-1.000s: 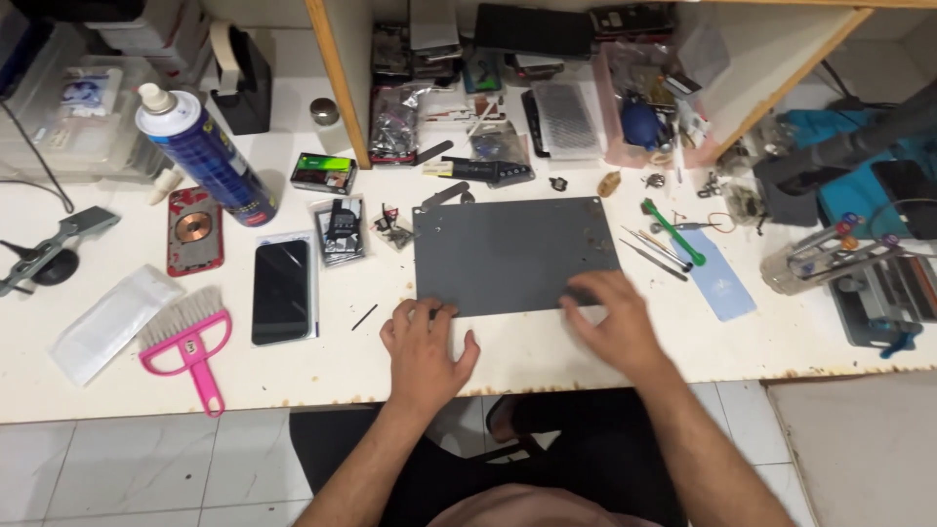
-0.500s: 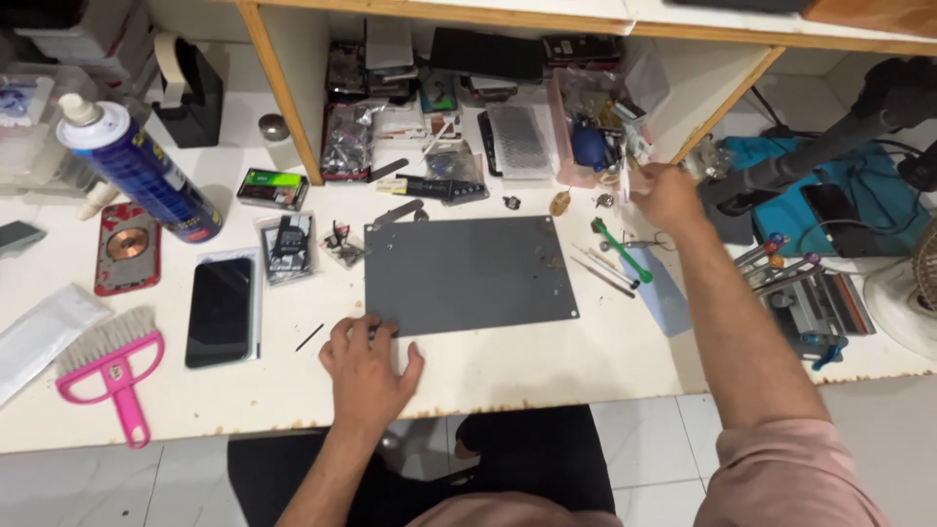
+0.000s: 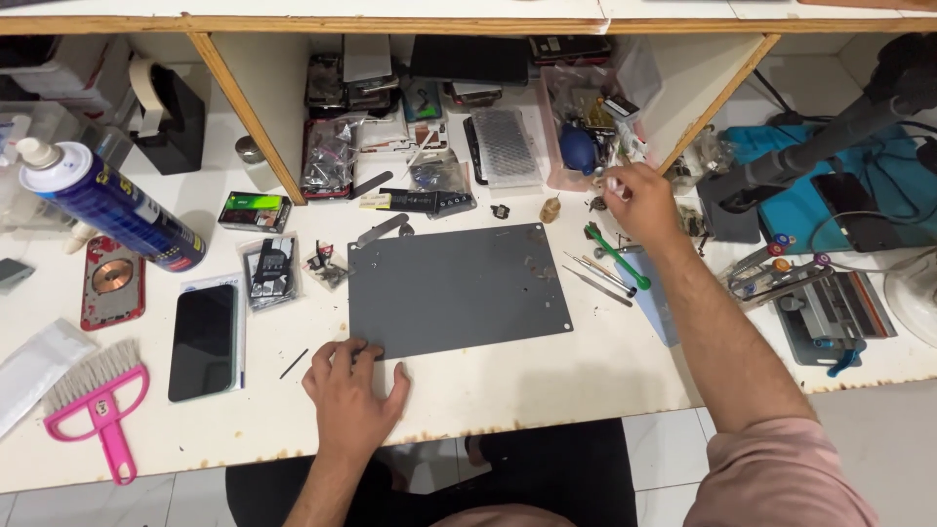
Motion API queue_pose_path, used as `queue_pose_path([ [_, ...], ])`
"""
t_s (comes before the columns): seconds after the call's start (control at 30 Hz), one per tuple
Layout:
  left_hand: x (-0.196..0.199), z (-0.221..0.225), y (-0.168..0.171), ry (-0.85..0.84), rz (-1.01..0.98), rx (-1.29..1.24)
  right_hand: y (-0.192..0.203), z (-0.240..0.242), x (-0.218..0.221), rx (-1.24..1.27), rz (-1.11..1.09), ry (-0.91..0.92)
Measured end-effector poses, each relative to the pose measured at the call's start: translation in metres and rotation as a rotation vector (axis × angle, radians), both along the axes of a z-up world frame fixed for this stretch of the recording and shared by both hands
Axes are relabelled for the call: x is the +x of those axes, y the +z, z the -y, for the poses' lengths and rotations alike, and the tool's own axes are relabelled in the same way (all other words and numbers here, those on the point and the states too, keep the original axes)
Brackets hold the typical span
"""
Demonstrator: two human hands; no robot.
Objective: Testing phone power and sorting through electronic components at a repair bench.
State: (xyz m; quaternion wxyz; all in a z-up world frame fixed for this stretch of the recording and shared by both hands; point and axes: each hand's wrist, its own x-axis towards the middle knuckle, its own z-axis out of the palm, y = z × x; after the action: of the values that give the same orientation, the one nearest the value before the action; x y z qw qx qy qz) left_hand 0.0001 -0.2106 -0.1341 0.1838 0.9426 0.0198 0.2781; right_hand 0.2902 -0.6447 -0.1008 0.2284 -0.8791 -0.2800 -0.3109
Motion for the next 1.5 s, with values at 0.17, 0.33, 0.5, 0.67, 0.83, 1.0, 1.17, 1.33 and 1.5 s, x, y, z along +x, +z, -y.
queue_pose_path([
  [0.17,0.002,0.002,-0.001,0.003,0.015,0.022,-0.011,0.010,0.018,-0.007,0.082,-0.243],
  [0.33,0.002,0.000,-0.003,0.005,0.019,0.012,0.006,0.001,0.013,0.075,-0.093,-0.313],
  [0.5,0.001,0.000,-0.003,0.006,0.008,-0.014,0.018,-0.026,-0.010,-0.251,0.012,-0.312],
  [0.67,0.002,-0.001,-0.005,-0.005,-0.004,-0.014,-0.005,-0.024,0.014,-0.424,0.046,-0.460],
  [0.83,0.001,-0.001,-0.004,-0.003,0.009,-0.013,-0.002,-0.025,0.030,-0.463,-0.072,-0.542],
  [1.0,0.002,-0.002,-0.009,-0.002,0.012,-0.003,0.025,-0.033,0.021,-0.474,-0.397,-0.511],
  [1.17,0.001,-0.001,-0.008,-0.004,0.000,-0.007,0.018,-0.021,0.037,-0.417,-0.400,-0.434],
  [1.33,0.001,-0.001,-0.007,-0.009,0.007,-0.015,0.013,-0.010,0.049,-0.436,-0.372,-0.366],
  [1.5,0.001,-0.002,-0.008,-0.009,-0.025,-0.028,0.017,-0.008,0.055,-0.511,-0.378,-0.338],
])
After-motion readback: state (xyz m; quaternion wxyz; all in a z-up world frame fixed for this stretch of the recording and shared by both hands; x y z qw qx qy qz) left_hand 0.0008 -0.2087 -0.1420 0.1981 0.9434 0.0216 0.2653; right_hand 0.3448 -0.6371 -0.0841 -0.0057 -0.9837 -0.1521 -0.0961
